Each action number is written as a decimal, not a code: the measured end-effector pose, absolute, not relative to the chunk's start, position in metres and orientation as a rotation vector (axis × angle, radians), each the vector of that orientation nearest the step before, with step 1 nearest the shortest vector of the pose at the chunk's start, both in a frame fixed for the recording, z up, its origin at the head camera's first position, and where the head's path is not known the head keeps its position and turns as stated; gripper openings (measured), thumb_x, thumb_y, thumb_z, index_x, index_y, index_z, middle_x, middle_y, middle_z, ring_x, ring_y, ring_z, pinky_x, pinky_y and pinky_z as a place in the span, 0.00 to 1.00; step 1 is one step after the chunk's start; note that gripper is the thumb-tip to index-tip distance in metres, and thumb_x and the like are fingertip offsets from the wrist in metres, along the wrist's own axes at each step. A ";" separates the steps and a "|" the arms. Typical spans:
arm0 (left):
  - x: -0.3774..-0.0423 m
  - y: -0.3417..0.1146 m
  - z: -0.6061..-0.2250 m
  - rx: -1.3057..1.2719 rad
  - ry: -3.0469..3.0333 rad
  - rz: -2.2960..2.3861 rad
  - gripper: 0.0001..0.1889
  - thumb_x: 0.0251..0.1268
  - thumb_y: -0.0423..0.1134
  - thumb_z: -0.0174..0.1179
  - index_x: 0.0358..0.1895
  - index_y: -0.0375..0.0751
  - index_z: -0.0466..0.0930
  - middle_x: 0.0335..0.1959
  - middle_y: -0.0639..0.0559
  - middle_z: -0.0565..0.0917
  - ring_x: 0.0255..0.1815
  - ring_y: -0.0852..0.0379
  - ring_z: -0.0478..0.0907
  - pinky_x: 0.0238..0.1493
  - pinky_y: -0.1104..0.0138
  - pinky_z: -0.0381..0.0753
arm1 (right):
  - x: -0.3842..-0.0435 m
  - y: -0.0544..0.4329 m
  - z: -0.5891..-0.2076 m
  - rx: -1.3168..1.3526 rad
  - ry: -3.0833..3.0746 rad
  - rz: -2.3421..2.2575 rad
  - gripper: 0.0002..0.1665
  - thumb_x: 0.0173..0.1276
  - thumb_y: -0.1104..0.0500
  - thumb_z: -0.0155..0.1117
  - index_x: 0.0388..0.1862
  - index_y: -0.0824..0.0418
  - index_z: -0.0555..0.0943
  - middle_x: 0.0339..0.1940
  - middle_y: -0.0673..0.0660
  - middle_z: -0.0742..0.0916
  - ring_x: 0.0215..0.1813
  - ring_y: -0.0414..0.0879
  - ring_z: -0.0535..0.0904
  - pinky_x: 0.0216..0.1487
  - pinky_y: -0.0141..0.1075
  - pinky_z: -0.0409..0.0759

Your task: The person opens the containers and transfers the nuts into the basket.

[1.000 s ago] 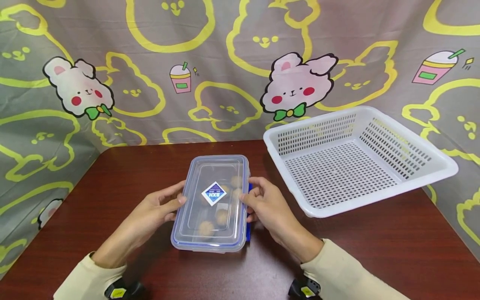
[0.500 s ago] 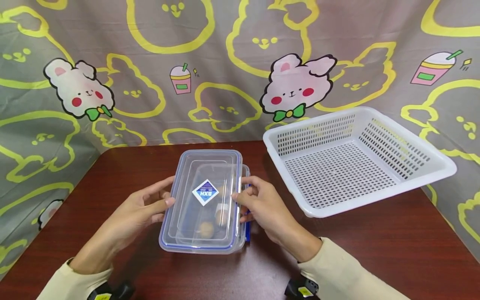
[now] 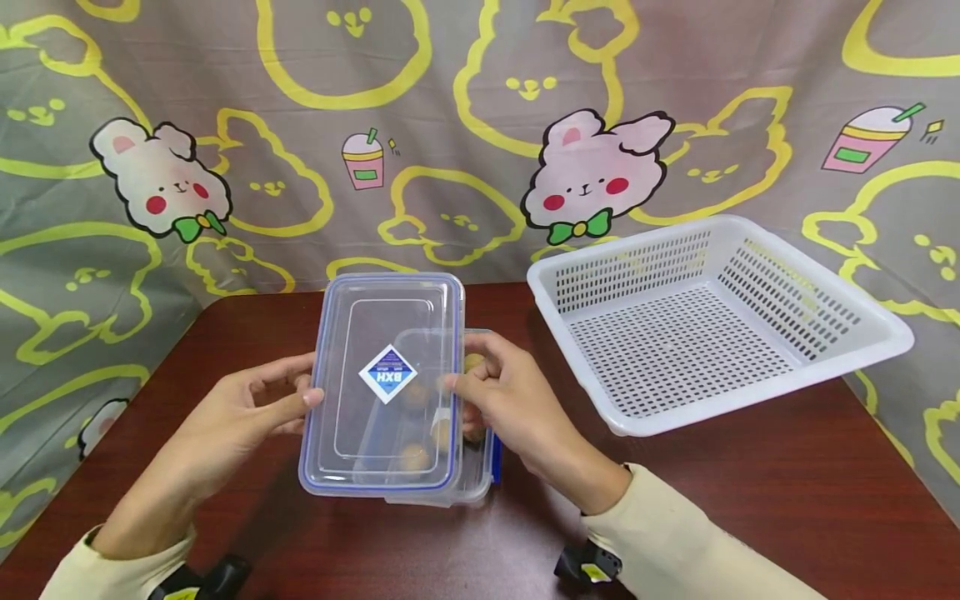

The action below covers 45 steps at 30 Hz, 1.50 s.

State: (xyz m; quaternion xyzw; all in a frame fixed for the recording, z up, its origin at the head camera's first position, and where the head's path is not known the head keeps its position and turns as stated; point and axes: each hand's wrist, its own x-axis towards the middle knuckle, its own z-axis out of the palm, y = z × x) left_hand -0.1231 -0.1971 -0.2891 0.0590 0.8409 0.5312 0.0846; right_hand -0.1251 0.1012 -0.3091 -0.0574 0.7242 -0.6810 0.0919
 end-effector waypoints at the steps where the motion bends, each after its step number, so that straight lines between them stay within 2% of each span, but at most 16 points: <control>1: -0.122 -0.198 -0.287 0.175 2.547 1.558 0.29 0.73 0.41 0.68 0.73 0.36 0.74 0.40 0.47 0.77 0.43 0.59 0.83 0.43 0.65 0.88 | -0.125 0.100 -0.307 -0.190 2.173 -2.017 0.29 0.73 0.64 0.67 0.71 0.64 0.73 0.30 0.56 0.80 0.28 0.47 0.77 0.35 0.40 0.85; 8: -0.115 -0.202 -0.275 0.187 2.796 1.437 0.25 0.70 0.43 0.70 0.67 0.42 0.80 0.39 0.52 0.78 0.40 0.61 0.80 0.39 0.71 0.80 | -0.125 0.093 -0.293 -0.344 2.325 -2.001 0.26 0.73 0.66 0.66 0.68 0.65 0.74 0.32 0.60 0.83 0.28 0.49 0.79 0.35 0.42 0.86; 12: -0.110 -0.202 -0.271 0.206 2.887 1.437 0.20 0.70 0.44 0.71 0.61 0.45 0.83 0.39 0.51 0.79 0.39 0.60 0.80 0.37 0.70 0.78 | -0.123 0.091 -0.287 -0.402 2.416 -2.004 0.20 0.74 0.67 0.65 0.62 0.66 0.76 0.33 0.62 0.84 0.31 0.52 0.83 0.37 0.42 0.87; 16: -0.107 -0.201 -0.269 0.206 2.955 1.455 0.14 0.70 0.45 0.70 0.54 0.47 0.85 0.38 0.53 0.81 0.39 0.59 0.77 0.33 0.66 0.72 | -0.121 0.090 -0.285 -0.447 2.471 -2.017 0.14 0.76 0.66 0.64 0.57 0.65 0.77 0.34 0.62 0.85 0.34 0.51 0.85 0.42 0.42 0.88; 21: -0.104 -0.203 -0.268 0.204 2.986 1.492 0.10 0.69 0.45 0.71 0.46 0.47 0.86 0.36 0.58 0.84 0.39 0.61 0.75 0.33 0.65 0.71 | -0.119 0.088 -0.283 -0.498 2.493 -2.039 0.12 0.76 0.68 0.62 0.56 0.63 0.79 0.37 0.62 0.88 0.38 0.53 0.88 0.45 0.40 0.89; 27: -0.103 -0.208 -0.268 0.148 3.002 1.491 0.11 0.69 0.46 0.71 0.49 0.49 0.89 0.38 0.63 0.87 0.44 0.64 0.77 0.43 0.72 0.74 | -0.119 0.087 -0.283 -0.519 2.509 -2.040 0.12 0.75 0.68 0.63 0.54 0.60 0.81 0.42 0.61 0.90 0.42 0.51 0.88 0.47 0.39 0.88; 33: -0.103 -0.214 -0.270 0.130 2.998 1.488 0.16 0.70 0.47 0.71 0.57 0.52 0.87 0.48 0.69 0.88 0.53 0.68 0.78 0.51 0.77 0.74 | -0.120 0.086 -0.284 -0.538 2.540 -1.989 0.11 0.74 0.66 0.65 0.53 0.57 0.82 0.44 0.56 0.91 0.43 0.50 0.86 0.45 0.38 0.85; 38: -0.103 -0.218 -0.273 0.190 2.967 1.536 0.16 0.72 0.41 0.69 0.61 0.51 0.86 0.50 0.67 0.87 0.47 0.66 0.81 0.44 0.76 0.78 | -0.121 0.084 -0.285 -0.529 2.503 -1.962 0.15 0.73 0.66 0.63 0.55 0.55 0.83 0.45 0.55 0.91 0.42 0.47 0.85 0.46 0.39 0.84; 41: -0.103 -0.220 -0.275 0.202 2.906 1.590 0.18 0.73 0.40 0.67 0.63 0.48 0.84 0.51 0.66 0.86 0.43 0.65 0.84 0.42 0.75 0.82 | -0.122 0.081 -0.285 -0.494 2.415 -1.997 0.16 0.73 0.68 0.61 0.57 0.58 0.83 0.49 0.57 0.90 0.44 0.47 0.86 0.47 0.41 0.86; 45: -0.104 -0.223 -0.277 0.163 2.823 1.655 0.21 0.73 0.41 0.67 0.66 0.45 0.82 0.53 0.64 0.87 0.44 0.65 0.86 0.43 0.74 0.83 | -0.125 0.077 -0.285 -0.466 2.289 -2.042 0.16 0.75 0.67 0.61 0.59 0.63 0.82 0.53 0.61 0.89 0.48 0.48 0.88 0.49 0.42 0.89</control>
